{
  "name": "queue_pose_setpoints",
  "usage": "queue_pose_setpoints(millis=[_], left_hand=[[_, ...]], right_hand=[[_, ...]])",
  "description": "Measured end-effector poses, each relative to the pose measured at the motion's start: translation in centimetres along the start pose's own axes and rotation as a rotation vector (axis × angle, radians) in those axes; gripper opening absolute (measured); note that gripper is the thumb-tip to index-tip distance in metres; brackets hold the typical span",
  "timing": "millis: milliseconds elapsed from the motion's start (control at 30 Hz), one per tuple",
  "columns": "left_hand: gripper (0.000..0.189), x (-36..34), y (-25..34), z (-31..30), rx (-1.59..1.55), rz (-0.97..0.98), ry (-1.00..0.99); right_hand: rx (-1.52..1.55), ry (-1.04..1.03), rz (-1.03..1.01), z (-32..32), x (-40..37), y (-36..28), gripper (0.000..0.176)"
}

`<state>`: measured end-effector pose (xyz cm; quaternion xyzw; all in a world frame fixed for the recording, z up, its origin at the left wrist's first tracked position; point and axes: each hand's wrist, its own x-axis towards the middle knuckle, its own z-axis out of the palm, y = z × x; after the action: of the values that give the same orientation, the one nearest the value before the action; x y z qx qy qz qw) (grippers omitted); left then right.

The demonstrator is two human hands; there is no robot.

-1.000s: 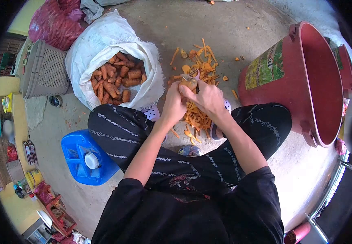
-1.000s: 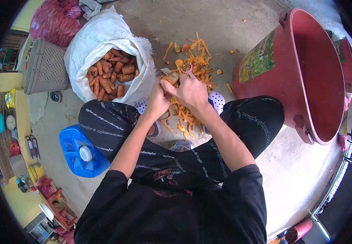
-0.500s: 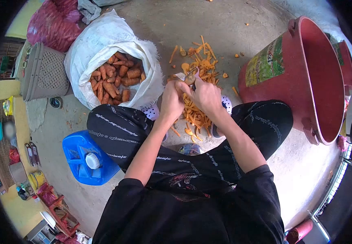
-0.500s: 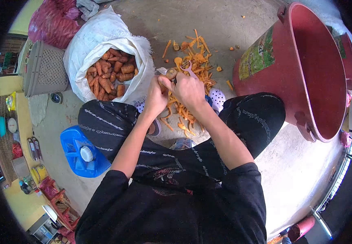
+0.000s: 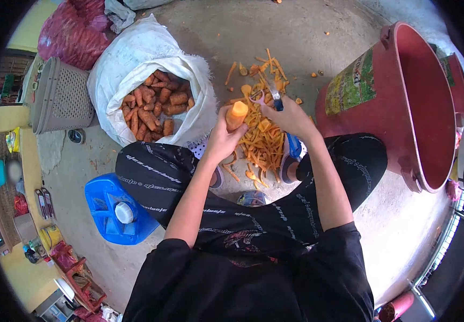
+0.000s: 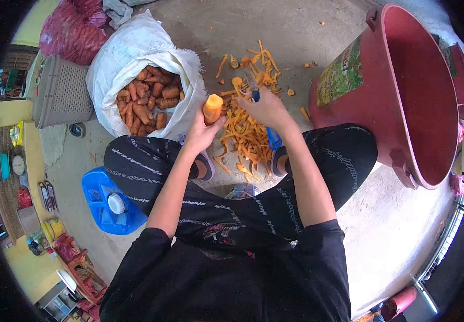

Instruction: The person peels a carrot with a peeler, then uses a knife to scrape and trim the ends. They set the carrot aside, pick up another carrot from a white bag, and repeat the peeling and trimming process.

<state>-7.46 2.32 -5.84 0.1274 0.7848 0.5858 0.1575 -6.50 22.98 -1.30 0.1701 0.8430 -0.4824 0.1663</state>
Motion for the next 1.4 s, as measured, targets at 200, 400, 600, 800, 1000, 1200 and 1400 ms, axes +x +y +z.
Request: queue_pose_setpoints(millis=[200,400,600,800,1000,1200,1400], left_hand=[[0.048,-0.2,1.4,-0.1,0.145,-0.09,-0.059],[0.053,0.3,2.2,-0.1,-0.194,-0.369,-0.197],[0.051,-0.1,1.4,0.0,-0.146,0.036,-0.13],[0.051,-0.5,2.0,0.5,-0.028,0.119,-0.065],[0.05,-0.5,1.5,0.3,-0.03,0.13,-0.062],[0.05,-0.4,2.4,0.3,-0.071,0.148,-0.086],[0.042,-0.1,1.5,-1.5,-0.045,-0.01,-0.145]], right_hand=[[-0.115,0.14,-0.058,0.7,-0.3,-0.1,0.074],[0.206,0.087,-0.213,3.1,1.0,0.6,0.104],[0.172,0.043,-0.474,4.3,-0.1,-0.7,0.119],[0.2,0.069,-0.488,5.0,0.6,0.4,0.136],[0.16,0.032,-0.527,4.4,0.1,-0.3,0.137],[0.176,0.029,-0.543,3.3,-0.2,-0.9,0.13],[0.336,0.296,-0.283,-0.2,1.7,0.4,0.092]])
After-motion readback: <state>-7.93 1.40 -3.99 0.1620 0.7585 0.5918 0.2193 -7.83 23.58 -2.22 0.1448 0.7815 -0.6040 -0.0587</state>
